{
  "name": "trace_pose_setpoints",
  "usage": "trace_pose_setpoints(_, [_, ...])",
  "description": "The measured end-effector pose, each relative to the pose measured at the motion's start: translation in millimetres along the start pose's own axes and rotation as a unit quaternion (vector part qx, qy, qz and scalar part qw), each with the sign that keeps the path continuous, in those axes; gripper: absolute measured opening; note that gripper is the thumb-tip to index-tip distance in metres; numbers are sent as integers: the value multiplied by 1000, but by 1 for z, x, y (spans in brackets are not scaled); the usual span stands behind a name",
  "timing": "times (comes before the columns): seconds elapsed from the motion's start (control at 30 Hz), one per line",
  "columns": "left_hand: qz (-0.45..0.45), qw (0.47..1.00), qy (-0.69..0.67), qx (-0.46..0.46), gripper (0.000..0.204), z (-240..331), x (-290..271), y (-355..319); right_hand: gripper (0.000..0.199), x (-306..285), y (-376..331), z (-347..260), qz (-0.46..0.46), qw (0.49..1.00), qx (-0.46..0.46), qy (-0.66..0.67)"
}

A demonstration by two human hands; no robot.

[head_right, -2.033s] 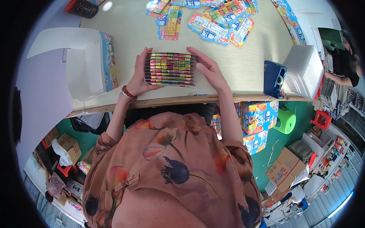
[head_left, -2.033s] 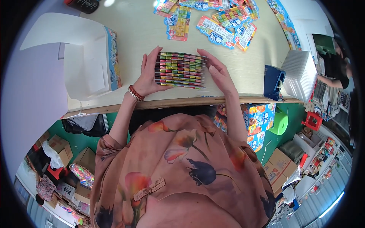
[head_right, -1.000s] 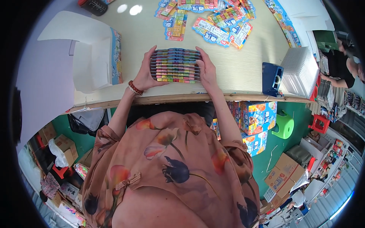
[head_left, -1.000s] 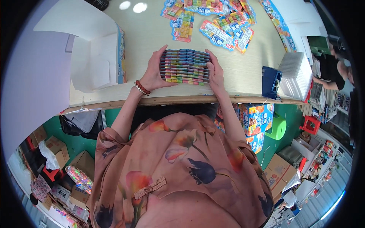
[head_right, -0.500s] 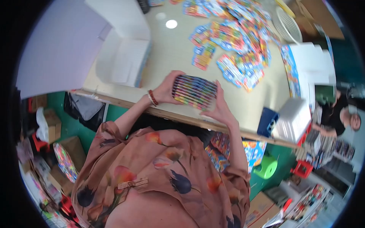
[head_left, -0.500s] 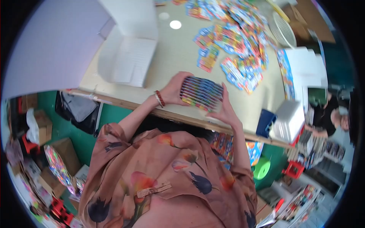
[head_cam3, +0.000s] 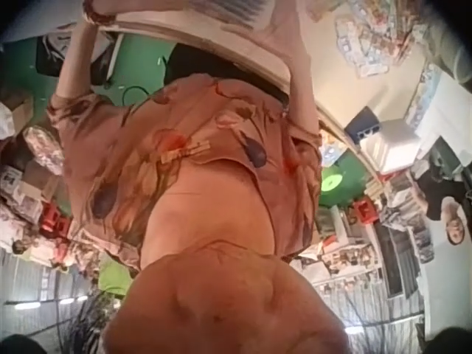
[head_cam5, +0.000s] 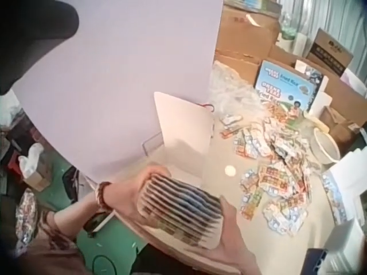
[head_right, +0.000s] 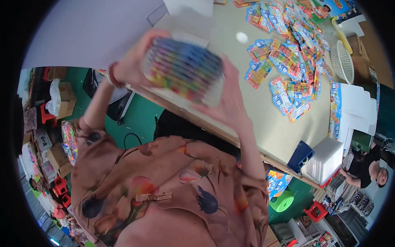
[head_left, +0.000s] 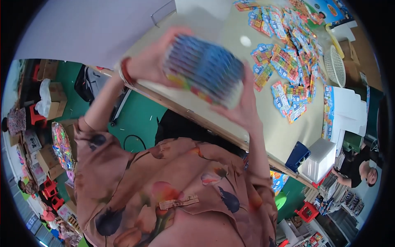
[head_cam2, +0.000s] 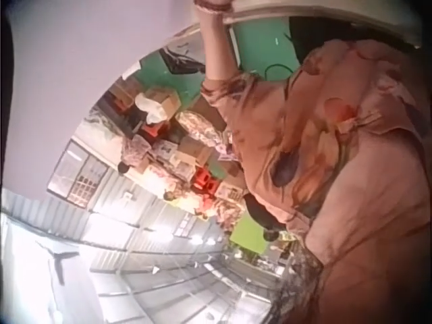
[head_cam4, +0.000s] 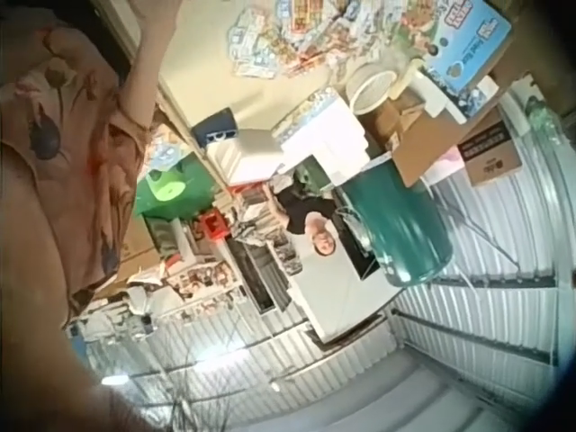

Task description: Gathering small snack pouches from a table, stacking them, and placing them into cardboard display boxes.

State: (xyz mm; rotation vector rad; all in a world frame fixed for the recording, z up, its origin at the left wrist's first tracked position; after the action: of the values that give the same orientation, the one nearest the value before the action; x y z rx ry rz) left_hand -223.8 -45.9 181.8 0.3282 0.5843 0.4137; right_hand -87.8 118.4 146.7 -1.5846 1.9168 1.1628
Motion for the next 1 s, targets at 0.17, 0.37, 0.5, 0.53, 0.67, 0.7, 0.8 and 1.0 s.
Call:
trace_pose_setpoints(0.17, [0, 988, 0, -153, 105, -59, -59, -27, 115, 51, 70, 3, -58, 998, 8, 29])
trace_pose_setpoints(0.37, [5, 987, -21, -161, 104, -93, -34, -46, 119, 76, 59, 21, -129, 987, 32, -86])
trace_pose_setpoints(0.5, [-8, 990, 52, -129, 102, -102, -15, -36, 107, 65, 50, 18, -64, 985, 16, -158])
trace_pose_setpoints(0.53, [-21, 990, 76, -113, 101, -100, -9, -33, 97, 58, 49, 13, -13, 980, -1, -197])
trace_pose_setpoints(0.67, [-36, 981, 149, -120, 102, -95, 3, -27, 57, 50, 38, 9, 36, 990, 7, -133])
trace_pose_setpoints(0.7, [-38, 981, 148, -121, 102, -94, 4, -28, 42, 57, 33, 4, 16, 988, -21, -152])
trace_pose_setpoints(0.8, [-82, 963, 172, -188, 109, -103, 10, -28, 17, 67, 25, 0, 17, 983, -45, -179])
trace_pose_setpoints(1.0, [-117, 933, 295, -171, 114, -110, 17, -30, 5, 69, 35, -3, -27, 982, -57, -180])
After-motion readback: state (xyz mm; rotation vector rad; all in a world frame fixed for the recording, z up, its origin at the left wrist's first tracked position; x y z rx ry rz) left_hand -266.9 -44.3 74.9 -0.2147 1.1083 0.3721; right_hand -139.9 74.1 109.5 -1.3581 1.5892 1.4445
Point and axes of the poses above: each hand's wrist, its own y-axis towards the middle knuckle, its own x-axis out of the palm, z = x × y, the point moved 7 cm from there along y, towards the middle knuckle, and after that the axes turned 9 degrees about -y, right-handed, at the moved point
